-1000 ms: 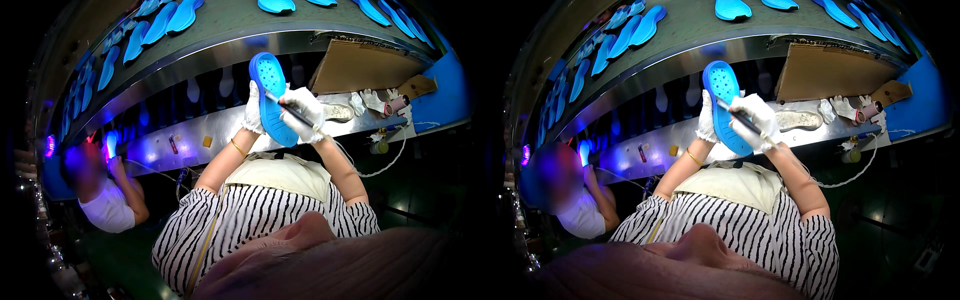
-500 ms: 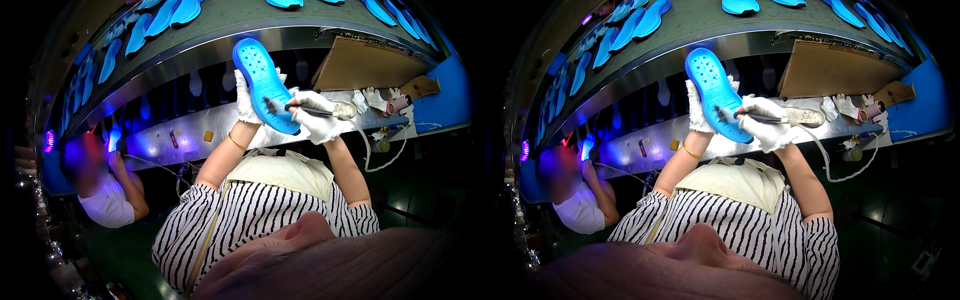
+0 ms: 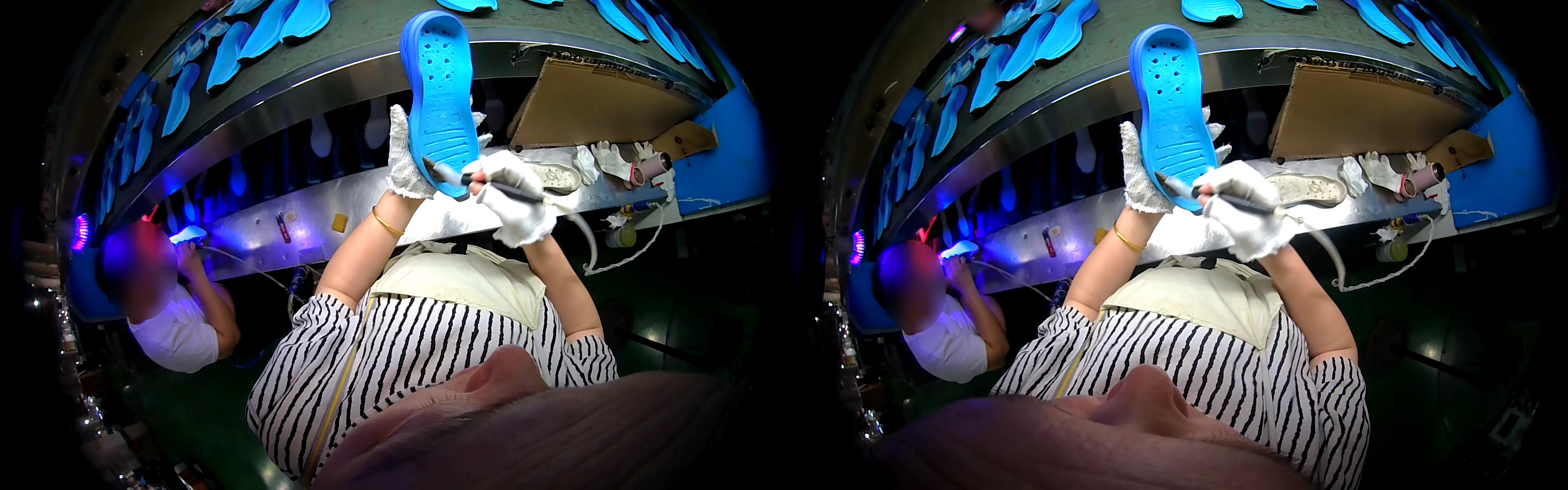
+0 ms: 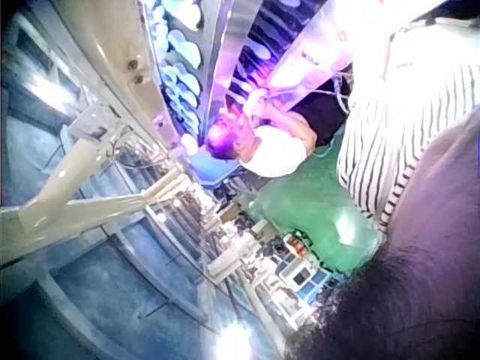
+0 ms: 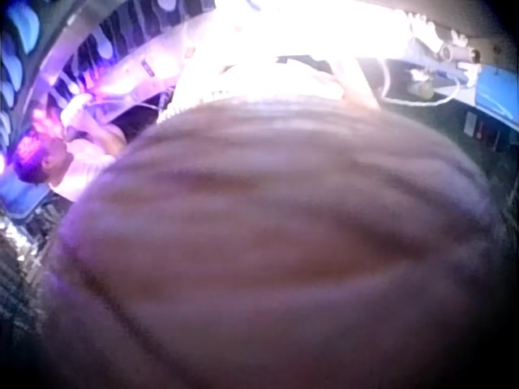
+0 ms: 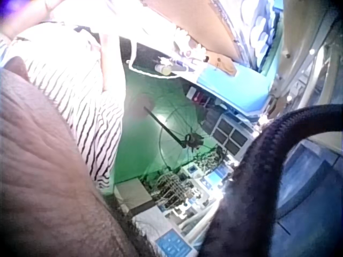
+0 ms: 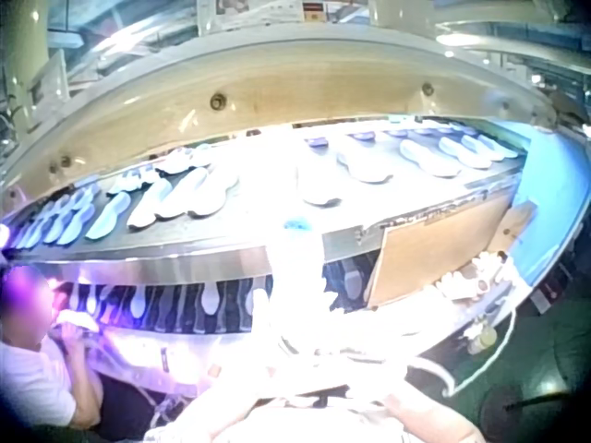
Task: The person applies adhesive to the inner surface of blue shoe soles using a brush and then places the soles onto a conveyor belt.
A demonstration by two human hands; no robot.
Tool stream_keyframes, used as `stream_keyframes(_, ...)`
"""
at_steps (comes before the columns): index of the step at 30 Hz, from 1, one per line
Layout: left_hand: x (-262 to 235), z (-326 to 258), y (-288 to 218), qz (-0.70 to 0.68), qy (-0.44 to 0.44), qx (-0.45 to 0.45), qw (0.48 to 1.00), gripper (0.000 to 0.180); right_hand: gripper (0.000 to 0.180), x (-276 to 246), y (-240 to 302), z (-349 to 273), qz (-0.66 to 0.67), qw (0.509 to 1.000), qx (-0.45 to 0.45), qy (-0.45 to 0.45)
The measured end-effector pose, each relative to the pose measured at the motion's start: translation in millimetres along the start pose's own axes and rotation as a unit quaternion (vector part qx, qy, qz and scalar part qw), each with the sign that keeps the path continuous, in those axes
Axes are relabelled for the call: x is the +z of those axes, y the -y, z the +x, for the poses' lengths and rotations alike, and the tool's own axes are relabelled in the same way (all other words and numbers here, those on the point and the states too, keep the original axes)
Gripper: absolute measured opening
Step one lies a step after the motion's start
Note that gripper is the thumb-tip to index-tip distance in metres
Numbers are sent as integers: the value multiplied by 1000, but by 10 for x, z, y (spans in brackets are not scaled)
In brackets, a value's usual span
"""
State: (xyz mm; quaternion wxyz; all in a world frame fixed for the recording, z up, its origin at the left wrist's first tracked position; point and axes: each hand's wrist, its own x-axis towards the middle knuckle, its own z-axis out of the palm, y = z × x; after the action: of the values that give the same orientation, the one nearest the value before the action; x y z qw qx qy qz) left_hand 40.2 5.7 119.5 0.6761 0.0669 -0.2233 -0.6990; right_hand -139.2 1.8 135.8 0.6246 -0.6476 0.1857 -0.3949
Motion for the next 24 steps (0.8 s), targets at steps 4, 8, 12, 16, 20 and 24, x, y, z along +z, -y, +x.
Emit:
stream_keyframes(4,62,-16,-5,16,2,29,999,96,14,-8,-107,-6,-31,995,-86,-51)
stream_keyframes(8,101,9,-49,31,-19,47,998,95,13,117,51,-34,-86,994,-70,19)
stream_keyframes(12,57,-2,-96,-39,27,35,998,91,14,-34,-138,25,106,994,1,-14)
stream_keyframes(16,82,30,-162,-25,31,27,999,89,13,12,30,19,-96,990,-91,43)
stream_keyframes(20,105,37,-207,-13,31,4,999,90,15,-96,-28,79,57,998,-13,29)
stream_keyframes(24,104,71,-276,-35,44,-13,998,86,13,-83,16,49,-62,994,-59,61)
